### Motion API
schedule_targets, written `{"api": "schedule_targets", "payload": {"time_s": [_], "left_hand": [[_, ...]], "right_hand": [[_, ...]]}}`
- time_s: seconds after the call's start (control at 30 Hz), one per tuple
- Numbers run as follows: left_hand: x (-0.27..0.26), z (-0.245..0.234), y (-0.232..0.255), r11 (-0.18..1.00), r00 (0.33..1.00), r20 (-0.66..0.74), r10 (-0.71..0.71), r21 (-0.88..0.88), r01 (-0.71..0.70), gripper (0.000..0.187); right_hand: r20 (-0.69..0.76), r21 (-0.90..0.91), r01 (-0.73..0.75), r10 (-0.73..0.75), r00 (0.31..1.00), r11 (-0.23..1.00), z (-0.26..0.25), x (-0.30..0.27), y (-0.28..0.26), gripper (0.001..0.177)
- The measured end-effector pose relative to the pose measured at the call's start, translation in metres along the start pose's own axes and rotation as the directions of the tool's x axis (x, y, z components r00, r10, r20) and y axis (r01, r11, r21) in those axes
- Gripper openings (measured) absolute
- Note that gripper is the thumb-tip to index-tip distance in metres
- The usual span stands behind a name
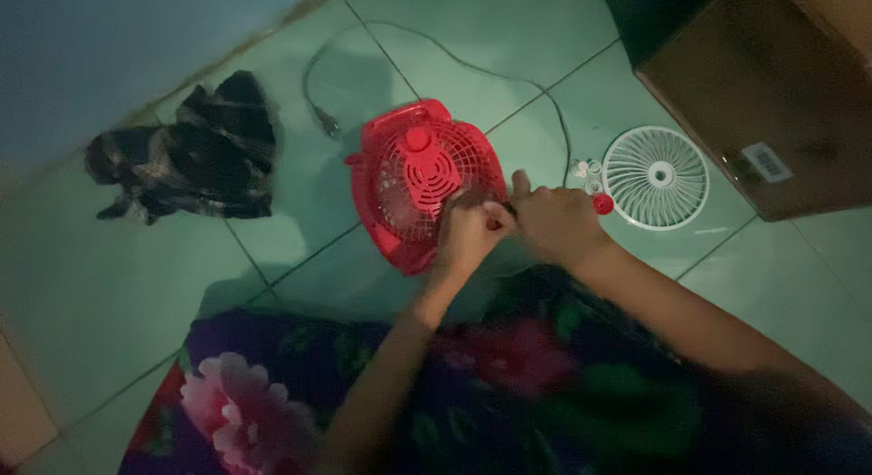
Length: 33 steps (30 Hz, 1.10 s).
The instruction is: The person disassembles a red car-shaped fan using a screwdriver, removes the front grille, and then reassembles it by securing the grille back in place.
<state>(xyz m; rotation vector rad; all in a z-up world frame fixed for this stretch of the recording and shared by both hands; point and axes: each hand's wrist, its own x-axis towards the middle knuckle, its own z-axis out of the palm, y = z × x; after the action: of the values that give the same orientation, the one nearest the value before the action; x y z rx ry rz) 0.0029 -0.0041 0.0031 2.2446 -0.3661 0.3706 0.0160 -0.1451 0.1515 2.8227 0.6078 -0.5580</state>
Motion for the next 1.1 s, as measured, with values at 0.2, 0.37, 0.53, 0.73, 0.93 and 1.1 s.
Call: {"api": "schedule_targets", "payload": {"time_s": [0.2, 0.37, 0.53, 0.73, 0.93, 1.1], "left_hand": [[-0.002, -0.005, 0.004, 0.989, 0.984, 0.131, -0.119, -0.074, 0.129, 0.033], [-0.009, 0.004, -0.019, 0.999, 0.987, 0.162, -0.022, 0.03, 0.018, 0.061], [-0.007, -0.007, -0.023, 0.998, 0.92, 0.392, 0.016, -0.064, 0.01, 0.064], [-0.004, -0.008, -0.023, 0.99, 0.93, 0.36, 0.079, -0.141, -0.029, 0.052], [-0.004, -0.012, -0.026, 0.907, 0.972, 0.143, 0.185, -0.405, -0.113, 0.034], [-0.001, 0.001, -0.024, 0.994, 0.964, 0.264, 0.024, -0.11, 0.005, 0.037]], "right_hand": [[-0.037, 0.081, 0.06, -0.057, 0.998, 0.995, 0.008, 0.008, 0.005, 0.037], [0.281, 0.058, 0.185, -0.193, 0.94, 0.981, -0.014, 0.016, 0.001, 0.027], [0.202, 0.086, 0.241, -0.254, 0.946, 0.967, -0.048, 0.011, 0.001, 0.054], [0.048, 0.046, 0.432, -0.434, 0.9, 0.901, -0.039, 0.01, 0.012, 0.043], [-0.217, 0.017, 0.626, -0.608, 0.764, 0.78, -0.005, 0.016, 0.01, 0.048], [-0.08, 0.182, 0.413, -0.405, 0.911, 0.893, -0.009, 0.003, 0.007, 0.048]]}}
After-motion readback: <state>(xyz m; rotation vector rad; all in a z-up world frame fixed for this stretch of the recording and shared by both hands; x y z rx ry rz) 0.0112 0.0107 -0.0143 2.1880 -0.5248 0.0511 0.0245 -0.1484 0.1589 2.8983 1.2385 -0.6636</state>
